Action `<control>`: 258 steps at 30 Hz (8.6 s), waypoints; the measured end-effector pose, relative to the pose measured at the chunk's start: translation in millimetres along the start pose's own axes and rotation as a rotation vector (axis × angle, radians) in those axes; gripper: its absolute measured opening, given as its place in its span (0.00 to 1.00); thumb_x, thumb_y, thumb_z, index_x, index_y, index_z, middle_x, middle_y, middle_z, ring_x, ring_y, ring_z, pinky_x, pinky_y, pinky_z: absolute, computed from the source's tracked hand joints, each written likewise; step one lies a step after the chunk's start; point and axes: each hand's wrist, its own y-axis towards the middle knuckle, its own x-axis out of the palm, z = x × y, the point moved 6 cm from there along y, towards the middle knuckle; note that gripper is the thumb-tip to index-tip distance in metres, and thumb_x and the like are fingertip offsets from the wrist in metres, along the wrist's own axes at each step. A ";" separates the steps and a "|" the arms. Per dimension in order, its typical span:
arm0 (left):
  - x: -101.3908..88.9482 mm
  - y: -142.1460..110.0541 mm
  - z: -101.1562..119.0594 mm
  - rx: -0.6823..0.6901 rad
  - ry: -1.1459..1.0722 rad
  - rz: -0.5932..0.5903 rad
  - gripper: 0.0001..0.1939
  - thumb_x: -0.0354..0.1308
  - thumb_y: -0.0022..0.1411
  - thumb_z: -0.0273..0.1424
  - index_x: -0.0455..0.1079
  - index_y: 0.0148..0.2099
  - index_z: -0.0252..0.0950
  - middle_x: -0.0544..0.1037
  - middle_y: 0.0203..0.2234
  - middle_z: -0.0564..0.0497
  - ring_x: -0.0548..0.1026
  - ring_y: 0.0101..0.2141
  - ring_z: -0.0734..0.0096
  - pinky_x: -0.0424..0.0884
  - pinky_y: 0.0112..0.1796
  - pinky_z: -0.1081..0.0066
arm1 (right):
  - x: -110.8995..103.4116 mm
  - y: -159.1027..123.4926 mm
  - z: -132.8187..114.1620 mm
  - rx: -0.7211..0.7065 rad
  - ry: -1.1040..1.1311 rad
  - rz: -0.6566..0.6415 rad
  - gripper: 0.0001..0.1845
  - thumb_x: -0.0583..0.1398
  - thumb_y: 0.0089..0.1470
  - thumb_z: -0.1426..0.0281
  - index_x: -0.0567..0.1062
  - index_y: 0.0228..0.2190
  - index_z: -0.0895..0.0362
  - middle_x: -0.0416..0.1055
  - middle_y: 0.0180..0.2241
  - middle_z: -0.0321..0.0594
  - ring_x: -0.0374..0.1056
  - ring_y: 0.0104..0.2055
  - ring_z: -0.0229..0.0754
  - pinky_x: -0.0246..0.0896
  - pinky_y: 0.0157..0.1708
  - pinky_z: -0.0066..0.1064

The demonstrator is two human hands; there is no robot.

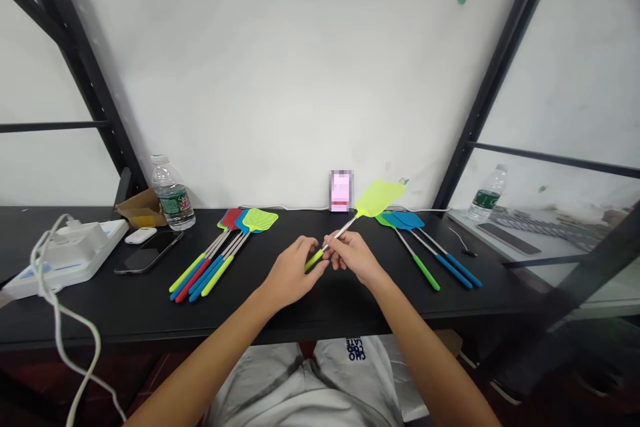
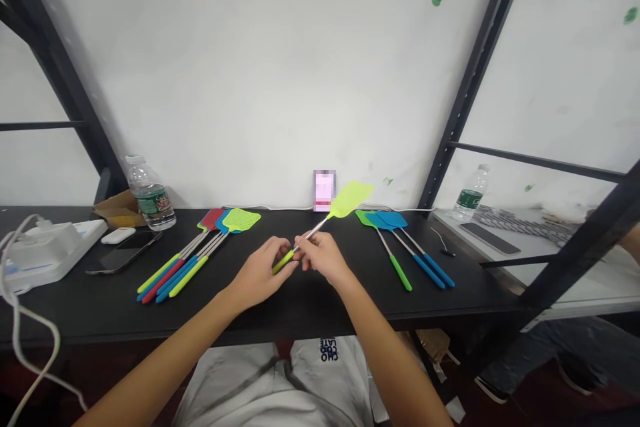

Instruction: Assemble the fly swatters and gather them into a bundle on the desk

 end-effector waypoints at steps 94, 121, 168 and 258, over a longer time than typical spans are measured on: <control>8.5 1.1 -1.5 -0.220 -0.561 -0.134 0.17 0.49 0.66 0.39 0.65 0.27 0.35 0.65 0.15 0.58 0.61 0.19 0.79 0.56 0.22 0.77 | 25.1 -7.4 5.7 0.055 -0.036 -0.036 0.20 0.54 0.57 0.60 0.63 0.18 0.56 0.60 0.14 0.31 0.57 0.14 0.32 0.48 0.16 0.24; 19.6 -2.2 -30.9 -0.630 -0.911 0.014 0.16 0.54 0.62 0.43 0.63 0.31 0.35 0.70 0.15 0.56 0.65 0.13 0.80 0.51 0.14 0.81 | -46.3 2.3 1.6 0.044 -0.551 0.269 0.15 0.58 0.50 0.68 0.74 0.16 0.58 0.72 0.18 0.40 0.66 0.17 0.37 0.57 0.21 0.27; -19.5 -4.2 -69.8 -0.328 0.267 -0.193 0.16 0.59 0.57 0.45 0.66 0.38 0.37 0.73 0.35 0.48 0.72 0.37 0.62 0.65 0.35 0.68 | -4.0 -2.3 -4.3 -0.160 -0.787 -0.027 0.15 0.57 0.57 0.60 0.66 0.23 0.56 0.65 0.21 0.32 0.60 0.24 0.35 0.49 0.25 0.27; -0.3 -7.5 -73.6 -0.245 0.520 -0.376 0.13 0.44 0.68 0.38 0.64 0.37 0.37 0.75 0.37 0.43 0.74 0.38 0.57 0.66 0.35 0.65 | 2.9 -9.2 10.8 0.139 -1.346 -0.092 0.18 0.54 0.57 0.58 0.76 0.26 0.55 0.76 0.32 0.46 0.72 0.33 0.47 0.53 0.26 0.30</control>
